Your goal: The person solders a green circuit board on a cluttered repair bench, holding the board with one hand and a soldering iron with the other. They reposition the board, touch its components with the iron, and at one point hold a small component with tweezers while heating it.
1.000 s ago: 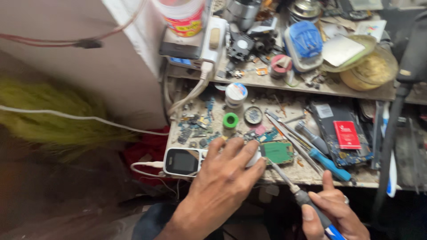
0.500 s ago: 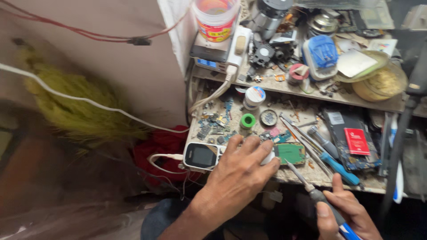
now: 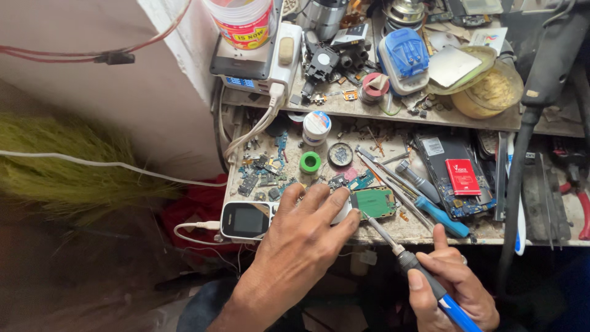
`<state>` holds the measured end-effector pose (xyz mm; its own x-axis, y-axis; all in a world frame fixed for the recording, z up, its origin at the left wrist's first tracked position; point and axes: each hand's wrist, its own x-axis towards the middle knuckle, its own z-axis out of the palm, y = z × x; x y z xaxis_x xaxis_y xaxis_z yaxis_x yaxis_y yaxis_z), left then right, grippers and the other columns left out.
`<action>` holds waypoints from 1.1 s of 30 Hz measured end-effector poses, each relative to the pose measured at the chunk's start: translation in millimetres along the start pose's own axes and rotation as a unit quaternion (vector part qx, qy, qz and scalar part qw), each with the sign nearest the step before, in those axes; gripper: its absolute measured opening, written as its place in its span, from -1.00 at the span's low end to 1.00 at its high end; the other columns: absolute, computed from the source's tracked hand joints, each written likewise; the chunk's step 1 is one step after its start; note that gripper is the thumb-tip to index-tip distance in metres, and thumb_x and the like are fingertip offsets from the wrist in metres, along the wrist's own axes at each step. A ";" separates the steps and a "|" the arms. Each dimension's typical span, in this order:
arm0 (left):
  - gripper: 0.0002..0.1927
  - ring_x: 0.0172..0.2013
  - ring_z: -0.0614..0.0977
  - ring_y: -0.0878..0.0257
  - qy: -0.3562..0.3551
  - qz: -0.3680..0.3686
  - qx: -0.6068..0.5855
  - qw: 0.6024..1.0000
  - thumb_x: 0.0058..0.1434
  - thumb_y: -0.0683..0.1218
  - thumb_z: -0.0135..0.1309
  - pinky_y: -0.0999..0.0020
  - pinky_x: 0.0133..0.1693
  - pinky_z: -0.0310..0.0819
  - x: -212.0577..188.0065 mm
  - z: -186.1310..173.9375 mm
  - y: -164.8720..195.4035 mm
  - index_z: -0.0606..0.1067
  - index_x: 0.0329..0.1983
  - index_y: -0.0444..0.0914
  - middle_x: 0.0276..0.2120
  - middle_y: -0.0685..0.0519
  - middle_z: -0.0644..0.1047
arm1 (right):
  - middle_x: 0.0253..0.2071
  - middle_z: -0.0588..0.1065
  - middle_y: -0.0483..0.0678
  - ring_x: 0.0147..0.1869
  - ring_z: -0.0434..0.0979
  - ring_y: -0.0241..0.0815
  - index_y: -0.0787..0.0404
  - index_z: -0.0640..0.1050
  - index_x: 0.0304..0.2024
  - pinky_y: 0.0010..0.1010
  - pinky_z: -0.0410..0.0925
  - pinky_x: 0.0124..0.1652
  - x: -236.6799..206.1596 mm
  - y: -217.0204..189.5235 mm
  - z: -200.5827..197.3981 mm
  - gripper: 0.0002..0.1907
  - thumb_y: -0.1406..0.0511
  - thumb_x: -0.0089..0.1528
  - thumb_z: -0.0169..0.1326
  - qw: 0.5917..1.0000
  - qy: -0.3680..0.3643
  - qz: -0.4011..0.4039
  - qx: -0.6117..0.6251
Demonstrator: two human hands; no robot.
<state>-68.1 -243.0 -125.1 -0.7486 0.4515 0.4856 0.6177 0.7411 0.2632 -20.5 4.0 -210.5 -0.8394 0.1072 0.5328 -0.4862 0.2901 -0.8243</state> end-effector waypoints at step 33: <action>-0.69 0.15 0.48 0.03 -0.006 -0.008 0.001 1.000 0.18 -0.15 0.04 0.02 0.16 0.23 2.7 6.2 4.1 0.56 0.00 -0.27 0.10 -0.10 0.50 | -0.43 0.52 -0.09 -0.25 0.54 -0.33 0.33 0.57 -0.09 0.07 0.14 0.55 10.1 -3.5 -2.5 -0.76 0.47 0.17 0.20 0.999 -0.037 -0.018 -0.016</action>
<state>-69.1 -235.7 -127.9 -0.7613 0.4451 0.4714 0.6047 0.7497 0.2687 -26.6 6.4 -201.7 -0.8378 0.0267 0.5453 -0.5090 0.3231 -0.7978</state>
